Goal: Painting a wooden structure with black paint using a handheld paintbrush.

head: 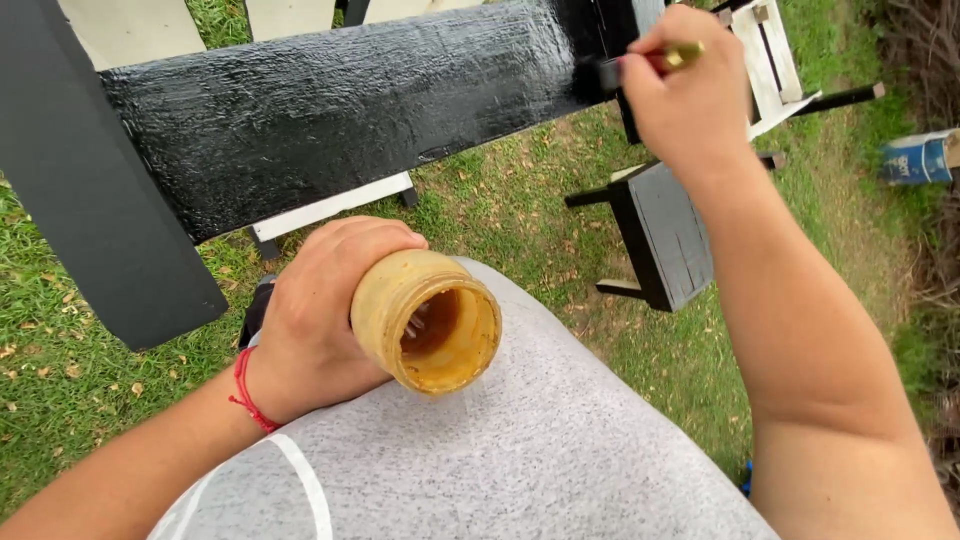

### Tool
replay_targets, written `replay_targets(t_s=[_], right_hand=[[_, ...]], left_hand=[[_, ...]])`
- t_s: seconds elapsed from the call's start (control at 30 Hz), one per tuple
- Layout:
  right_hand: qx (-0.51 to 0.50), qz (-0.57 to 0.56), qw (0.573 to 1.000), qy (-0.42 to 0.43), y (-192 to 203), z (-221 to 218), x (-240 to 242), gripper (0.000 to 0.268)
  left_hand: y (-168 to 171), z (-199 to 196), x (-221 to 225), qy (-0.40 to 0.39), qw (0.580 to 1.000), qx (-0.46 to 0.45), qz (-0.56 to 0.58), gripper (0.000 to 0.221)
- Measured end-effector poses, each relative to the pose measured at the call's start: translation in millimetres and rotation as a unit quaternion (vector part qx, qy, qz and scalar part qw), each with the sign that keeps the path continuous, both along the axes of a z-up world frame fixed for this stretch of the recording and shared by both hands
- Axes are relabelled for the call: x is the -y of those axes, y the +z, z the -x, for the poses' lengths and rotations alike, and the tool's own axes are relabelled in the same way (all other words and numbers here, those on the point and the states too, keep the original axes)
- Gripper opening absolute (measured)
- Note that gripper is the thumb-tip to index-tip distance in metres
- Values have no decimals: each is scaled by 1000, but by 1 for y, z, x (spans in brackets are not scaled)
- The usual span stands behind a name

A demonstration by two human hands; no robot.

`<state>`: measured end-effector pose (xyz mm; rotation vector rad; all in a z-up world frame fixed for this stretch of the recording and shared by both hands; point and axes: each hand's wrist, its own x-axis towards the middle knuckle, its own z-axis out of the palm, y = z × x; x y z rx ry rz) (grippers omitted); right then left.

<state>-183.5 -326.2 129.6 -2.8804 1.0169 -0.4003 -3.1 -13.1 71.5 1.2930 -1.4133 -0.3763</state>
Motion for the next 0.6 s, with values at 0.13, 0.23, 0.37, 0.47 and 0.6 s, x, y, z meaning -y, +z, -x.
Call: replay_targets(t_s=[0.13, 0.23, 0.37, 0.47, 0.6], right_hand=[[85, -265, 959, -57, 2, -43, -37, 15], [119, -431, 889, -96, 18, -78, -65, 16], [278, -582, 764, -24, 2, -81, -63, 4], [127, -378, 914, -80, -2, -77, -56, 14], [74, -292, 948, -104, -2, -58, -29, 13]], left_hand=[[3, 5, 1, -4, 1000, -3, 20, 51], [2, 4, 3, 2, 1000, -2, 11, 49], [0, 6, 4, -7, 1000, -2, 14, 51], [0, 7, 3, -6, 1000, -2, 5, 49], [-1, 8, 4, 13, 1000, 6, 10, 46]])
